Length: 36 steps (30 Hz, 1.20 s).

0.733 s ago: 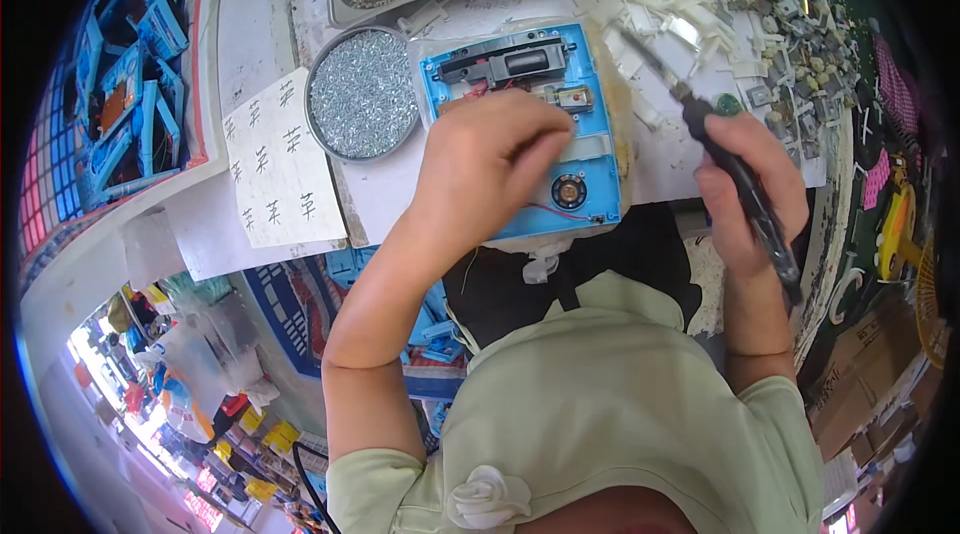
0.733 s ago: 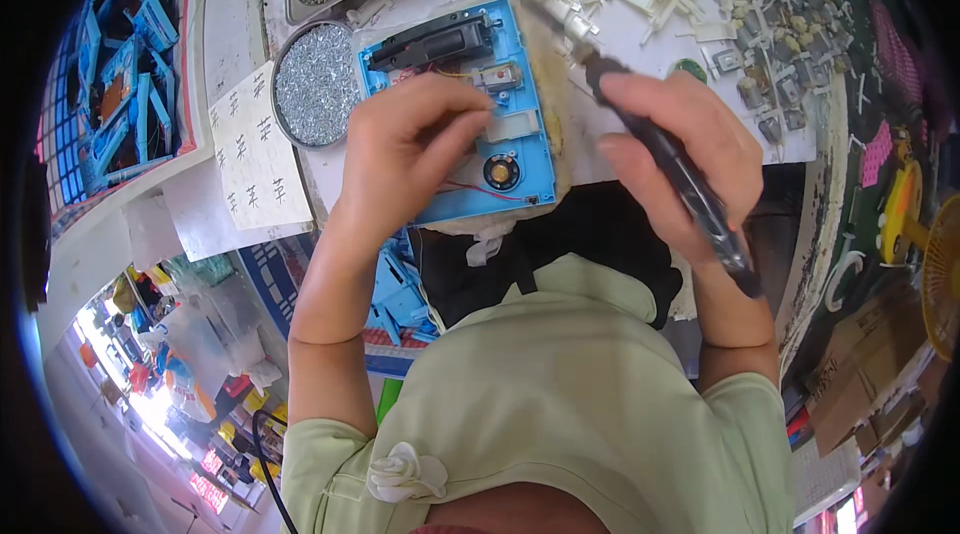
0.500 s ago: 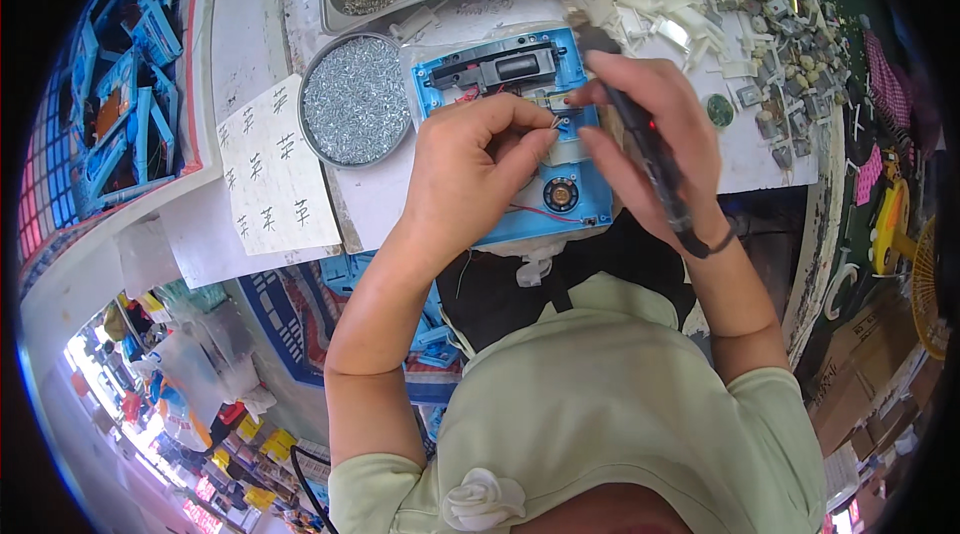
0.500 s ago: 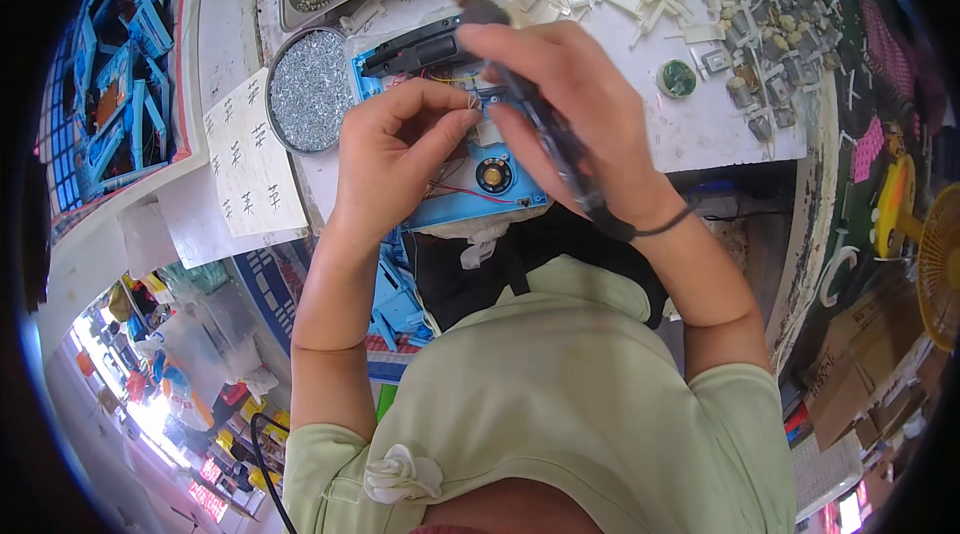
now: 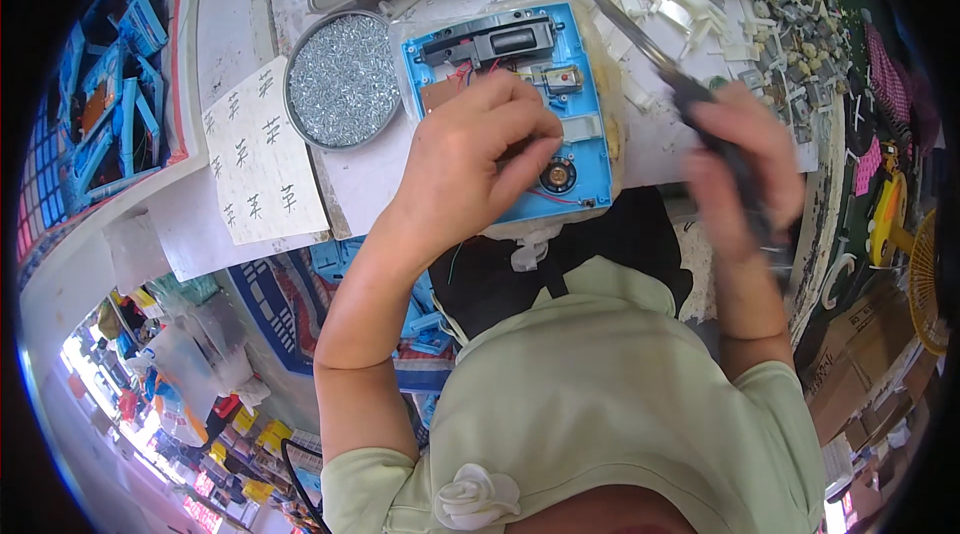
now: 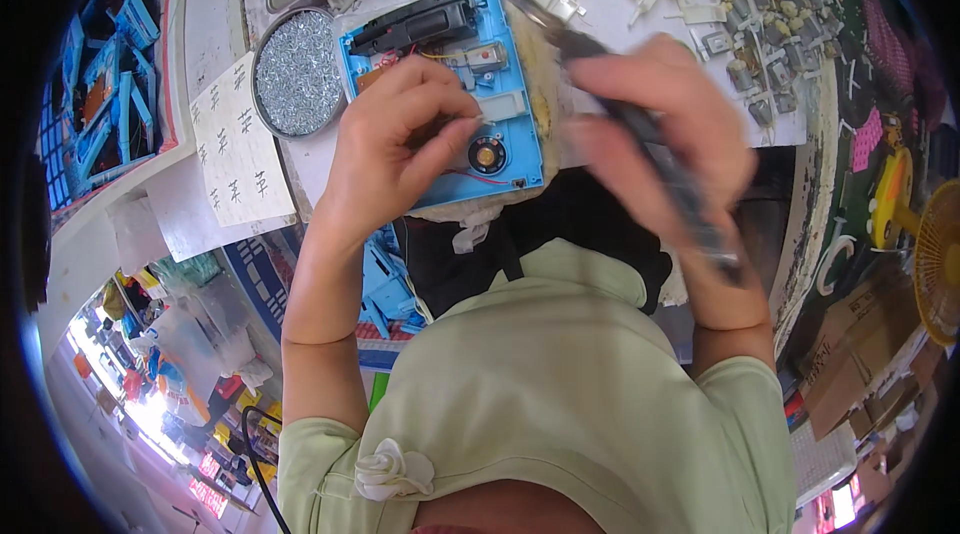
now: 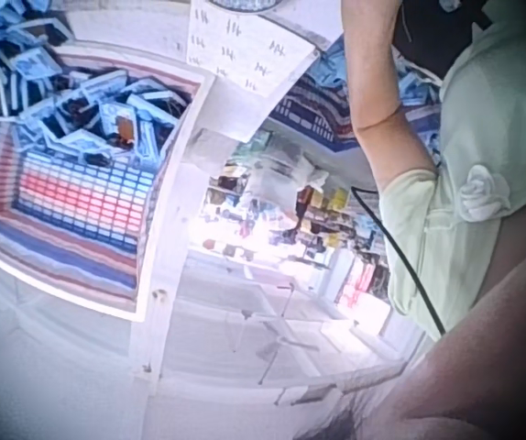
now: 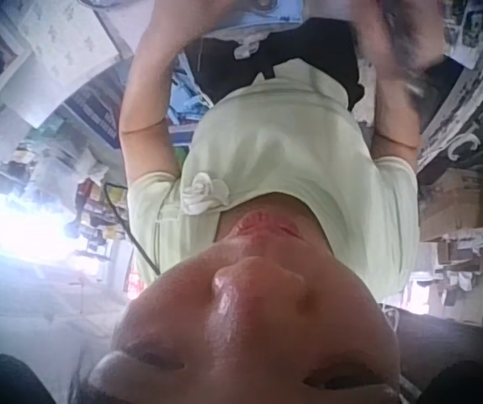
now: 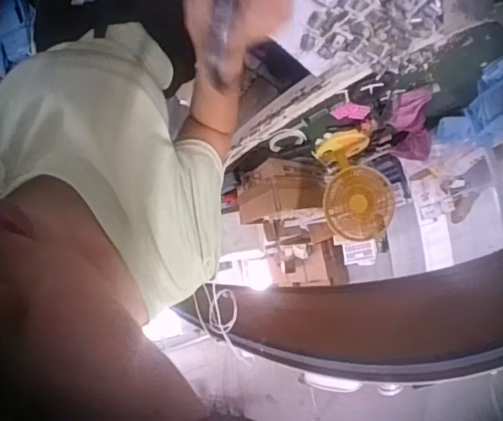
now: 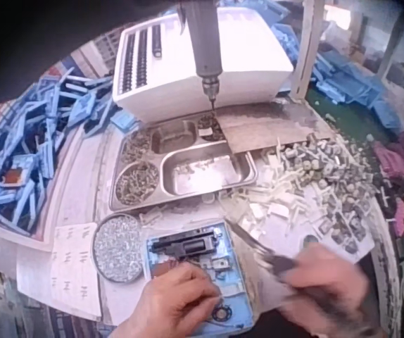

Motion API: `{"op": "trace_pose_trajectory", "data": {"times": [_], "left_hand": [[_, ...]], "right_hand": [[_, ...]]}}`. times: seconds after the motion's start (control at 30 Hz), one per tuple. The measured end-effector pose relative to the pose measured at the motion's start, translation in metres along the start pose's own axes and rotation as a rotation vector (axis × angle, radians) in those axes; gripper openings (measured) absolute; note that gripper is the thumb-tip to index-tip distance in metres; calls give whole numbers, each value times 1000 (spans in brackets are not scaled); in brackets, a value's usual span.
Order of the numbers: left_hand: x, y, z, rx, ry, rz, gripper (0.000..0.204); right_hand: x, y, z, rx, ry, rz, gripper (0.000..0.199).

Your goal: The recorder is soldering components onto a circuit board and assembling a plastic device housing.

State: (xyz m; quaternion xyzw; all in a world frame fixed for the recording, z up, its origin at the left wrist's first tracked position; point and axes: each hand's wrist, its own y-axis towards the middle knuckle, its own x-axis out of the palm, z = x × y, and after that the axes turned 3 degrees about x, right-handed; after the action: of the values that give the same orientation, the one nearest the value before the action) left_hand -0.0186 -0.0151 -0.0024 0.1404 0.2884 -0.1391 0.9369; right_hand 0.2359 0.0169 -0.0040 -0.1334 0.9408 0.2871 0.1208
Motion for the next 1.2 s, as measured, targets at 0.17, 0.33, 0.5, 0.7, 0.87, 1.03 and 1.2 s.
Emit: {"op": "trace_pose_trajectory", "data": {"times": [0.17, 0.33, 0.5, 0.7, 0.87, 1.03, 1.2], "left_hand": [[-1, -5, 1, 18, 46, -74, 16], [-1, -4, -2, 36, 66, -83, 13], [-2, -4, 0, 33, 88, -93, 13], [-3, -3, -3, 56, 109, -119, 16], [-4, -3, -3, 64, 114, -128, 17], [-4, -3, -2, 57, 125, -129, 17], [-3, -2, -2, 70, 131, -120, 17]], "right_hand": [[-31, -14, -9, 157, 298, -138, 21], [-17, -13, -7, 171, 194, -283, 16], [-13, -7, -7, 160, 141, -331, 15], [-10, -4, -7, 154, 123, -352, 15], [-9, -4, -7, 156, 115, -364, 15], [-7, -2, -8, 105, 98, -363, 15], [-9, -1, -9, 38, 58, -363, 14]]}}
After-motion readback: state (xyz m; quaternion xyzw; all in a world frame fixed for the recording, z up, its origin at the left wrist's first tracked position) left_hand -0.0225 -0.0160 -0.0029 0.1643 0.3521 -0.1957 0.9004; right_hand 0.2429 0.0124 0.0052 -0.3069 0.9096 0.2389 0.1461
